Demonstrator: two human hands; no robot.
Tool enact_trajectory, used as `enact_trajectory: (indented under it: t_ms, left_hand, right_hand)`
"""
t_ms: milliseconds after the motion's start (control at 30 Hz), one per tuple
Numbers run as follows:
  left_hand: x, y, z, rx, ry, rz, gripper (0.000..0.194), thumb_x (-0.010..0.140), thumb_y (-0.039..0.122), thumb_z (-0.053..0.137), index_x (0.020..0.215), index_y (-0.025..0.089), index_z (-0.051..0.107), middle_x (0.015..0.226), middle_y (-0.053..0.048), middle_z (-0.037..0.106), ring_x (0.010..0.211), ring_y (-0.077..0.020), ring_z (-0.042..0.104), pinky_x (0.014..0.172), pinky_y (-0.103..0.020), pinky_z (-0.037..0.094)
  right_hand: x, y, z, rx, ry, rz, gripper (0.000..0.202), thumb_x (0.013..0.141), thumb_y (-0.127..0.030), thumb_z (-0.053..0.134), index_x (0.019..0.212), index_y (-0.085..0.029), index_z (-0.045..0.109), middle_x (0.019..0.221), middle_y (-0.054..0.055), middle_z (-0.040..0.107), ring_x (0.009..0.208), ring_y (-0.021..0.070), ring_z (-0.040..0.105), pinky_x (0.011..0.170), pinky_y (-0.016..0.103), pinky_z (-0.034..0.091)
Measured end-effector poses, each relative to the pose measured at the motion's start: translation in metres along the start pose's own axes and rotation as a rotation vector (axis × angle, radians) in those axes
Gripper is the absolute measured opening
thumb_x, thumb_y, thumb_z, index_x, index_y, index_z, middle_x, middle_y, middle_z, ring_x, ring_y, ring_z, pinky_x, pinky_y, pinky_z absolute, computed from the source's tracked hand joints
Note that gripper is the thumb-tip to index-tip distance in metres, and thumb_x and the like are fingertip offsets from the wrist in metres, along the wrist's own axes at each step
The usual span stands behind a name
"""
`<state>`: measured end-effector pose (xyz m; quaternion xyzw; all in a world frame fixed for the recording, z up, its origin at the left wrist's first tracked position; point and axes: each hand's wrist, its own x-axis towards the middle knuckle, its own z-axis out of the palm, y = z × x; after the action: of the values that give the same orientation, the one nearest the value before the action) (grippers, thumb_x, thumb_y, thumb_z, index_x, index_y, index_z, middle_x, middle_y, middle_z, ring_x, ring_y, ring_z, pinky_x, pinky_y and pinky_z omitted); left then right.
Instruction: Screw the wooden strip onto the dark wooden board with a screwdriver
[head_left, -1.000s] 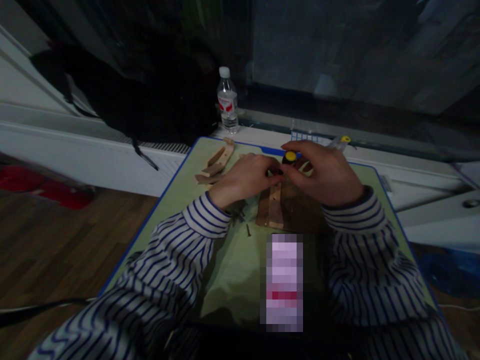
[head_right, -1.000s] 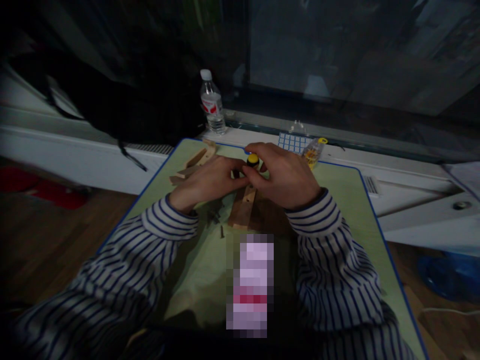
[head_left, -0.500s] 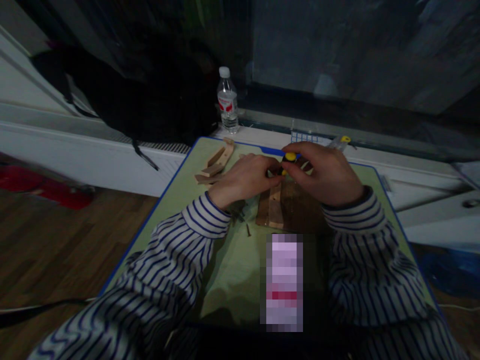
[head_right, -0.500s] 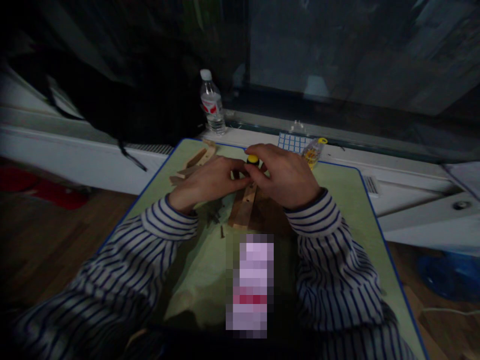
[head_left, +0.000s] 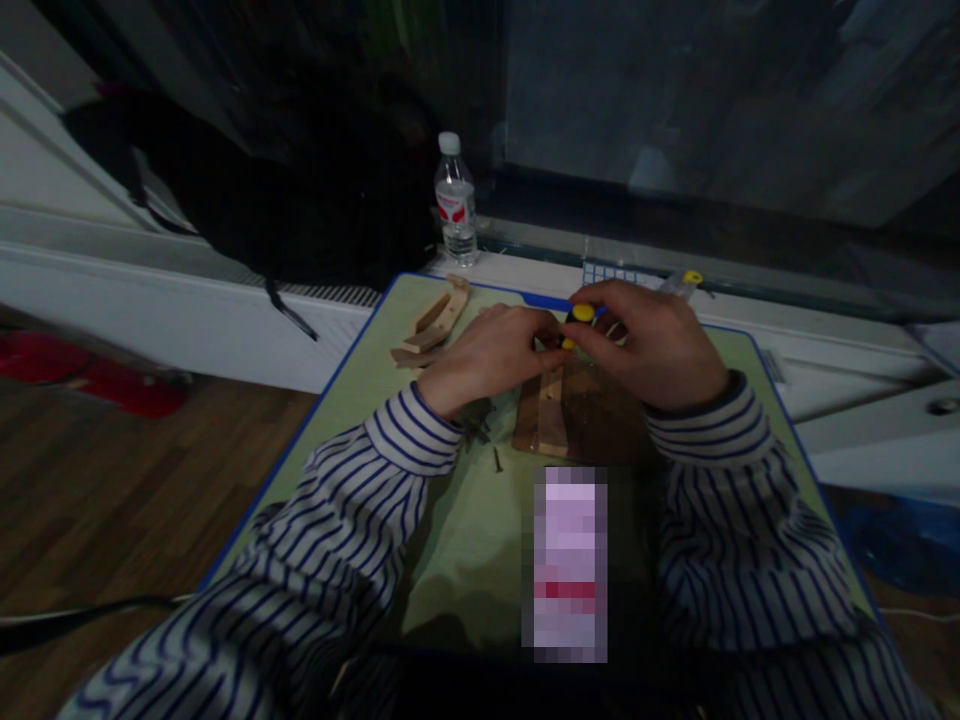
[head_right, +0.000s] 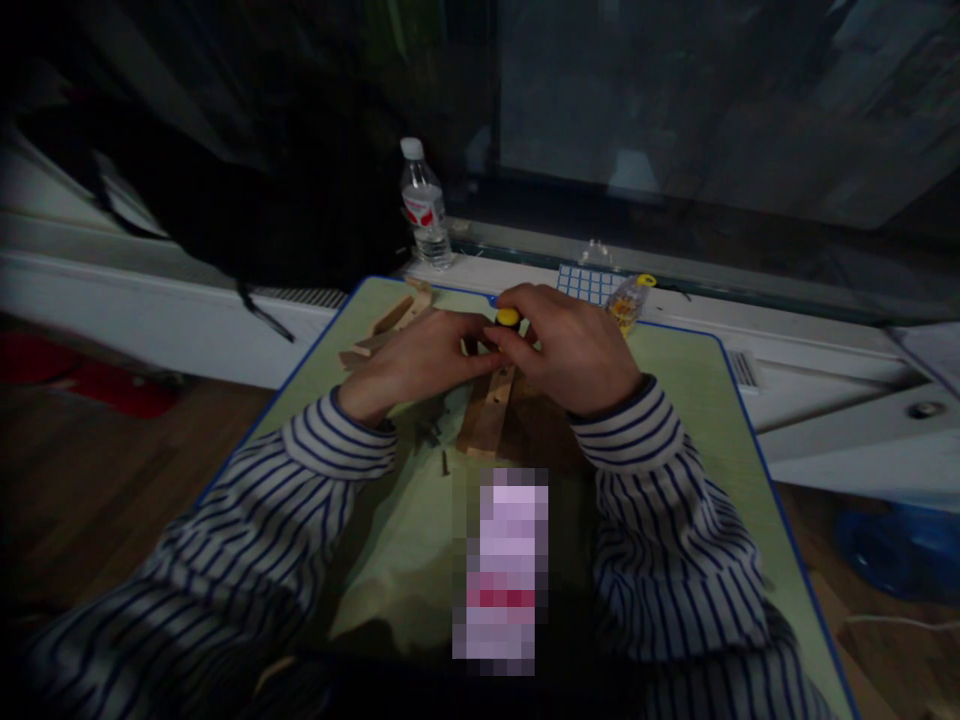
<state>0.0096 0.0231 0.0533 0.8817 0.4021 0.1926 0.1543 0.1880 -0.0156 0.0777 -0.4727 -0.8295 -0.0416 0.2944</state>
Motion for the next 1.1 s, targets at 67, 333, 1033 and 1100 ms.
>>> enact_trajectory:
  t_ms: [67,333,1033,1100]
  left_hand:
    - [0.0002,-0.0006,0.0002,0.001,0.003,0.002,0.03,0.085,0.042,0.055,0.096,0.019,0.07,0.09,-0.005,0.072,0.079,-0.0194,0.064,0.068,-0.029,0.045]
    - [0.0007,-0.0025,0.0014,0.014,-0.002,0.018,0.029,0.086,0.042,0.055,0.095,0.019,0.07,0.09,-0.004,0.072,0.081,-0.0201,0.064,0.069,-0.029,0.044]
    - [-0.0013,-0.0003,-0.0016,-0.044,-0.025,0.046,0.026,0.086,0.033,0.052,0.099,0.02,0.07,0.092,-0.004,0.072,0.082,-0.0197,0.064,0.072,-0.029,0.045]
    - [-0.0015,-0.0004,-0.0018,-0.044,-0.031,0.038,0.026,0.086,0.033,0.052,0.099,0.02,0.07,0.093,-0.004,0.072,0.082,-0.0195,0.065,0.072,-0.029,0.045]
  right_hand:
    - [0.0001,-0.0001,0.0,-0.005,0.001,0.011,0.024,0.085,-0.033,0.06,0.102,-0.017,0.063,0.094,0.007,0.071,0.064,0.0162,0.064,0.06,0.03,0.048]
    - [0.0006,0.0002,0.0,-0.014,0.017,0.015,0.024,0.084,-0.034,0.061,0.1,-0.016,0.064,0.092,0.006,0.071,0.062,0.0161,0.064,0.059,0.03,0.047]
    - [-0.0011,-0.0013,0.0,0.051,-0.001,0.002,0.031,0.081,-0.021,0.055,0.112,-0.019,0.061,0.104,0.007,0.07,0.067,0.0168,0.066,0.066,0.032,0.052]
    - [-0.0009,-0.0011,-0.0001,0.05,-0.004,0.005,0.029,0.082,-0.022,0.055,0.11,-0.02,0.062,0.103,0.006,0.07,0.067,0.017,0.066,0.065,0.033,0.052]
